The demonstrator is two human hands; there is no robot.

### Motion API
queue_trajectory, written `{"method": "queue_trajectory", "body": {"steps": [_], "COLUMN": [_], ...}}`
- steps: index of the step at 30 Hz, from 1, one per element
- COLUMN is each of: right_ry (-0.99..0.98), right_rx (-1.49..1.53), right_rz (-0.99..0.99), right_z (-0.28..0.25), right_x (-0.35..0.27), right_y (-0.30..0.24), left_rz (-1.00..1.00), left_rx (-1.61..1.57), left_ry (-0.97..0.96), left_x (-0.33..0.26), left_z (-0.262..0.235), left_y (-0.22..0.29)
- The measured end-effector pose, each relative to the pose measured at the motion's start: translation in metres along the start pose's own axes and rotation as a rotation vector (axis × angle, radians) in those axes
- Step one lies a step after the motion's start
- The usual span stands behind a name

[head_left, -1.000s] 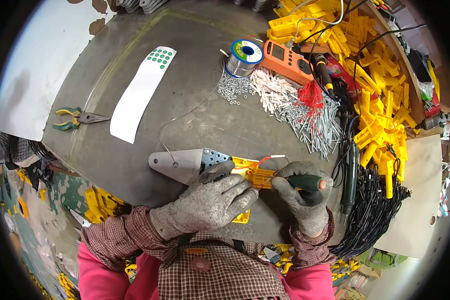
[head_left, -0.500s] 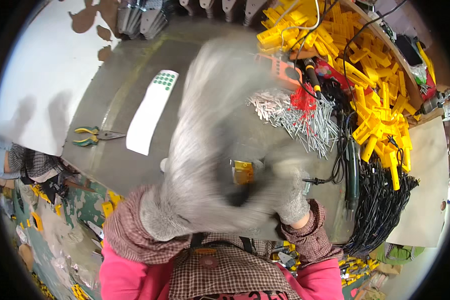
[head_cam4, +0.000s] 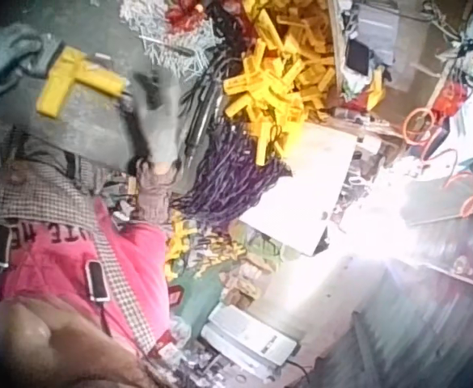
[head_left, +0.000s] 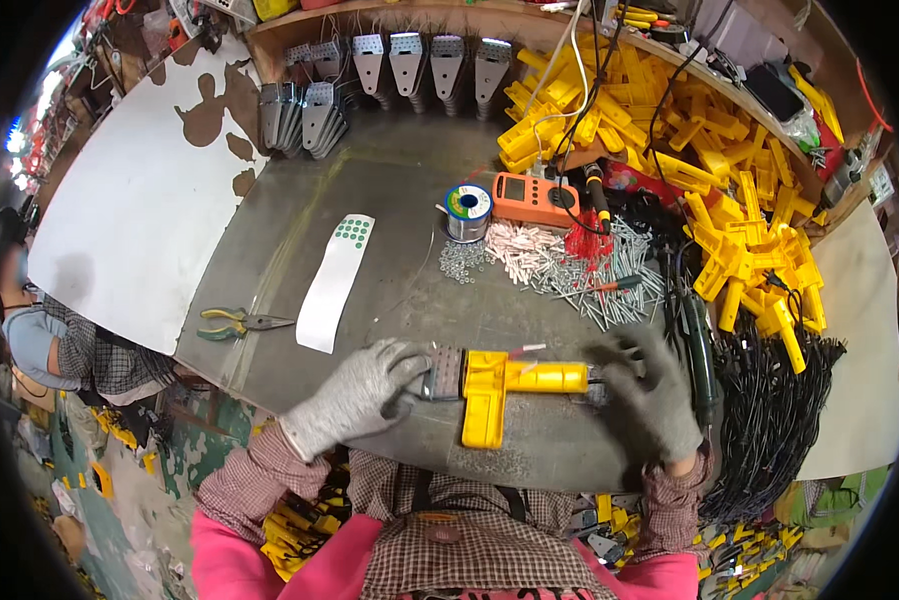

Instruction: The person assembles hardware components into a yellow plastic housing by soldering internal wiring with a soldering iron, then securing a metal plate and other components with hardware fasteners using an electric screwdriver.

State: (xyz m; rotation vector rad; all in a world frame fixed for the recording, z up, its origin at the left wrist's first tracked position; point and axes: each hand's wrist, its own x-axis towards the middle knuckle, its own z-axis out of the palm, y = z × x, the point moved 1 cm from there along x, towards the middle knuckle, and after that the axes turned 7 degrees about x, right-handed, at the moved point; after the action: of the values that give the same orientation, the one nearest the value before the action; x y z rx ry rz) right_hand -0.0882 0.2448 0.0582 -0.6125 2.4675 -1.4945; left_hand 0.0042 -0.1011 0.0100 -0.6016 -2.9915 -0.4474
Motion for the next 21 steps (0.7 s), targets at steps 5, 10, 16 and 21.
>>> {"method": "queue_trajectory", "body": {"steps": [5,10,16,21], "right_ry": [0.014,-0.205,-0.104,-0.217], "right_rx": [-0.212,-0.419,-0.428,-0.636], "right_rz": [-0.219,-0.153,-0.136,-0.056], "right_z": [0.036,0.033,0.021,0.000], "right_x": [0.020,-0.005,-0.023,-0.018], "right_y": [0.010,0.011,0.021,0.007], "left_rz": [0.181,-0.350,0.357,0.176], "left_rx": [-0.038,0.021,0.204,-0.052], "left_ry": [-0.326,0.058,0.391,0.236], "left_x": [0.074,0.063,-0.005,-0.010], "left_z": [-0.008,-0.014,0.002,0.027], "left_y": [-0.076,-0.034,-0.008,0.002]}}
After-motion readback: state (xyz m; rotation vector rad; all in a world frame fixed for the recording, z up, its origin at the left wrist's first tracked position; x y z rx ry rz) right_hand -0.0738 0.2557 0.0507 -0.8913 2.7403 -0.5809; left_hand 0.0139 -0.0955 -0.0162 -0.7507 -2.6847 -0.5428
